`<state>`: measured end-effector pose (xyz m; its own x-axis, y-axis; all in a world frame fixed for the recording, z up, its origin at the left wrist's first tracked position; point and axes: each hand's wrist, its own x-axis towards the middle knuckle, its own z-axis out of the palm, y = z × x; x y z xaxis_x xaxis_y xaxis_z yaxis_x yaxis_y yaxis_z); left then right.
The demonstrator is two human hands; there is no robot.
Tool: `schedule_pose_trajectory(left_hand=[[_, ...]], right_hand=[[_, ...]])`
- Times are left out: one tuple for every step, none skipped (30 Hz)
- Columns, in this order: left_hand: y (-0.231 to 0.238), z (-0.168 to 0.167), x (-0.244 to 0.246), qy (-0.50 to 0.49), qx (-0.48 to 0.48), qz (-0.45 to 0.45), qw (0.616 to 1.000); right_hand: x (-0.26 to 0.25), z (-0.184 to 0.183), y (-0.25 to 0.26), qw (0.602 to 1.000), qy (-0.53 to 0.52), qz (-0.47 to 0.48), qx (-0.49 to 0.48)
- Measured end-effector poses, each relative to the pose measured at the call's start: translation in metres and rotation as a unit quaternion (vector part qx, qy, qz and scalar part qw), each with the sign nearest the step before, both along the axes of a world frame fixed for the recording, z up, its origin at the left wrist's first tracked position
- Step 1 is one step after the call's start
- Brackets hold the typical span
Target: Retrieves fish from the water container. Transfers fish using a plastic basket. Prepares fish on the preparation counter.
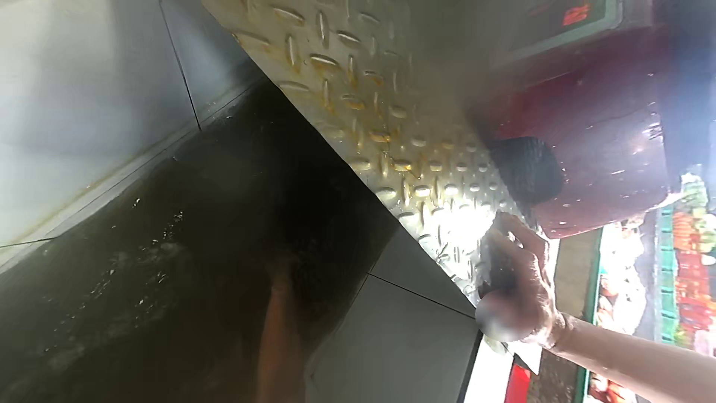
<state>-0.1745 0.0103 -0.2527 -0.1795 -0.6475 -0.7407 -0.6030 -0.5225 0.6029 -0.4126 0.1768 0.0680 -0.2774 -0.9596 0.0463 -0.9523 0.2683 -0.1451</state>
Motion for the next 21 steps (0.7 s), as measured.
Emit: schedule_pose_trajectory(left_hand=[[-0.028,0.041,-0.004,-0.005,0.107,-0.081,0.991],[-0.060,0.064,-0.006,0.007,0.237,-0.176,0.955],[-0.034,0.042,-0.022,-0.012,0.122,-0.098,0.988],[-0.005,-0.004,-0.039,-0.023,0.020,-0.063,0.998],[0.010,-0.042,-0.052,-0.025,-0.018,-0.089,0.996],[0.015,-0.064,-0.063,-0.020,-0.006,-0.125,0.992],[0.016,-0.073,-0.071,-0.011,0.015,-0.150,0.988],[0.015,-0.073,-0.079,0.004,0.032,-0.157,0.987],[0.015,-0.070,-0.085,0.026,0.043,-0.141,0.989],[0.019,-0.070,-0.091,0.047,0.043,-0.119,0.991],[0.020,-0.064,-0.094,0.065,0.041,-0.103,0.992],[0.018,-0.056,-0.097,0.068,0.038,-0.113,0.991],[0.014,-0.048,-0.099,0.069,0.041,-0.102,0.992],[0.011,-0.044,-0.102,0.068,0.053,-0.105,0.991],[0.010,-0.049,-0.106,0.063,0.057,-0.122,0.989],[0.012,-0.058,-0.111,0.061,0.051,-0.133,0.988],[0.013,-0.064,-0.114,0.074,0.050,-0.111,0.990],[0.013,-0.066,-0.117,0.104,0.063,-0.067,0.990],[0.013,-0.065,-0.117,0.133,0.071,-0.017,0.988],[0.013,-0.061,-0.116,0.154,0.082,0.012,0.985],[0.011,-0.053,-0.113,0.157,0.104,0.013,0.982]], right_hand=[[0.001,0.000,0.001,1.000,0.001,-0.001,0.002],[0.002,0.001,0.001,1.000,0.003,0.000,0.001],[0.002,0.000,0.000,1.000,0.007,0.003,-0.001],[0.001,0.000,0.000,1.000,0.013,0.007,-0.004],[0.001,0.000,0.000,1.000,0.016,0.011,-0.006],[-0.001,-0.001,0.000,1.000,0.019,0.015,-0.009],[-0.002,-0.001,0.000,1.000,0.019,0.017,-0.011],[-0.002,-0.001,0.001,1.000,0.018,0.019,-0.010],[-0.002,-0.001,0.002,1.000,0.016,0.020,-0.010],[-0.003,-0.002,0.002,1.000,0.014,0.023,-0.011],[-0.003,-0.002,0.003,1.000,0.013,0.026,-0.011],[-0.004,-0.002,0.003,0.999,0.012,0.029,-0.014],[-0.004,-0.002,0.002,0.999,0.012,0.032,-0.017],[-0.003,-0.002,0.002,0.999,0.013,0.034,-0.018],[-0.003,-0.001,0.001,0.999,0.014,0.035,-0.017],[-0.002,0.000,0.001,0.999,0.016,0.034,-0.016],[-0.003,0.000,0.001,0.999,0.016,0.035,-0.015],[-0.004,0.000,0.001,0.999,0.017,0.036,-0.013],[-0.004,0.000,0.001,0.999,0.017,0.037,-0.015],[-0.004,-0.001,0.001,0.999,0.017,0.037,-0.016],[-0.002,-0.001,0.001,0.999,0.019,0.036,-0.018]])
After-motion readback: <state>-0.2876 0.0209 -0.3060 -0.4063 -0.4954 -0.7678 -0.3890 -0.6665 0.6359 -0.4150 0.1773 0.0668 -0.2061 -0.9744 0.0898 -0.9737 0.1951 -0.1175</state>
